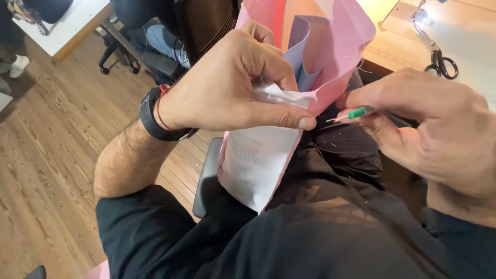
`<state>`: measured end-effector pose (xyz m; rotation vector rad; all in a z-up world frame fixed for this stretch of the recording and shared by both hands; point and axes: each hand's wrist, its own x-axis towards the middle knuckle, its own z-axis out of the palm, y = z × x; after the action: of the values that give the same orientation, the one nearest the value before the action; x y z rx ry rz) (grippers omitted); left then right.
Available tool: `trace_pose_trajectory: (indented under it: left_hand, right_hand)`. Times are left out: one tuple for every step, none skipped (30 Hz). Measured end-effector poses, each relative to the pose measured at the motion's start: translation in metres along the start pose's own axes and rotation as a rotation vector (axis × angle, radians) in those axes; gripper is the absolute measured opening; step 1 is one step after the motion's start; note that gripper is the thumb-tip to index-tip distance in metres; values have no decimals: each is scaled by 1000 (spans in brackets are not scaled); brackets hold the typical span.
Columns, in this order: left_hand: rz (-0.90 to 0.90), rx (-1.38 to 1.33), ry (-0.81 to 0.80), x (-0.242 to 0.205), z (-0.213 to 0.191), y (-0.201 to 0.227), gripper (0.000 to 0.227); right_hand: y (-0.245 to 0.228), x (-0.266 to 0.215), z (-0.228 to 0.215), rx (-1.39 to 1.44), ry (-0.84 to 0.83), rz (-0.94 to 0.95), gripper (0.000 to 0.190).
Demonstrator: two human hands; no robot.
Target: Assembling and checking the seams of a pink fabric bag liner using a small hand tool.
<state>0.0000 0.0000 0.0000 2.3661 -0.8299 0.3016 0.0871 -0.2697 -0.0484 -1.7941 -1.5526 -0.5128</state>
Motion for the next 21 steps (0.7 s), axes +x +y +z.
trace_pose_trajectory:
  left_hand:
    - [3, -4, 11, 0, -1, 0, 34]
    - [6, 0, 17, 1, -2, 0, 34]
    - [6, -15, 20, 0, -3, 0, 34]
    - [5, -29, 23, -1, -3, 0, 34]
    - [-1, -31, 28, -2, -3, 0, 34]
    - [13, -46, 22, -3, -4, 0, 34]
    - [32, -58, 14, -2, -5, -1, 33]
    - [30, -58, 18, -1, -5, -2, 33]
    - [44, -64, 16, -1, -5, -3, 33]
    - [58, -70, 13, -1, -4, -3, 32]
    - [56, -72, 16, -1, -4, -3, 32]
    - [64, -75, 18, -1, -3, -4, 32]
    - [72, -76, 18, 0, -4, -4, 33]
    - [72, -77, 20, 1, -4, -5, 33]
    - [83, -90, 12, 2, -4, -6, 33]
    - [93, -104, 5, 2, -4, -6, 33]
    - [90, -106, 6, 3, -4, -4, 33]
    - [85, -119, 4, 5, -4, -2, 31]
    - [82, -130, 0, 6, -4, 0, 30]
    - [82, -131, 0, 6, -4, -1, 30]
    - [86, -129, 1, 5, -3, -3, 30]
  right_hand:
    - [-5, 4, 3, 89, 79, 23, 21]
    - [-5, 9, 4, 85, 77, 16, 21]
    - [-6, 14, 6, 43, 133, -84, 22]
    - [-7, 19, 9, 2, 189, -184, 23]
    - [-4, 16, 10, 7, 183, -186, 23]
    - [-1, 13, 11, -7, 186, -178, 21]
    - [4, 11, 12, -25, 192, -170, 19]
    - [7, 10, 14, -23, 190, -173, 19]
    - [10, 9, 15, 13, 189, -159, 19]
    - [12, 8, 17, 49, 189, -146, 20]
    - [11, 10, 16, 50, 185, -145, 20]
    - [9, 13, 15, 71, 172, -145, 21]
    - [8, 16, 14, 91, 161, -145, 23]
    - [11, 12, 16, 91, 159, -145, 23]
    - [14, 8, 19, 146, 167, -113, 25]
    - [17, 4, 21, 202, 175, -82, 27]
    - [15, 6, 22, 204, 172, -80, 27]
    - [12, 9, 22, 213, 176, -95, 26]
    - [10, 12, 22, 220, 183, -111, 26]
    - [12, 10, 23, 220, 183, -110, 26]
    - [15, 8, 24, 197, 178, -124, 25]
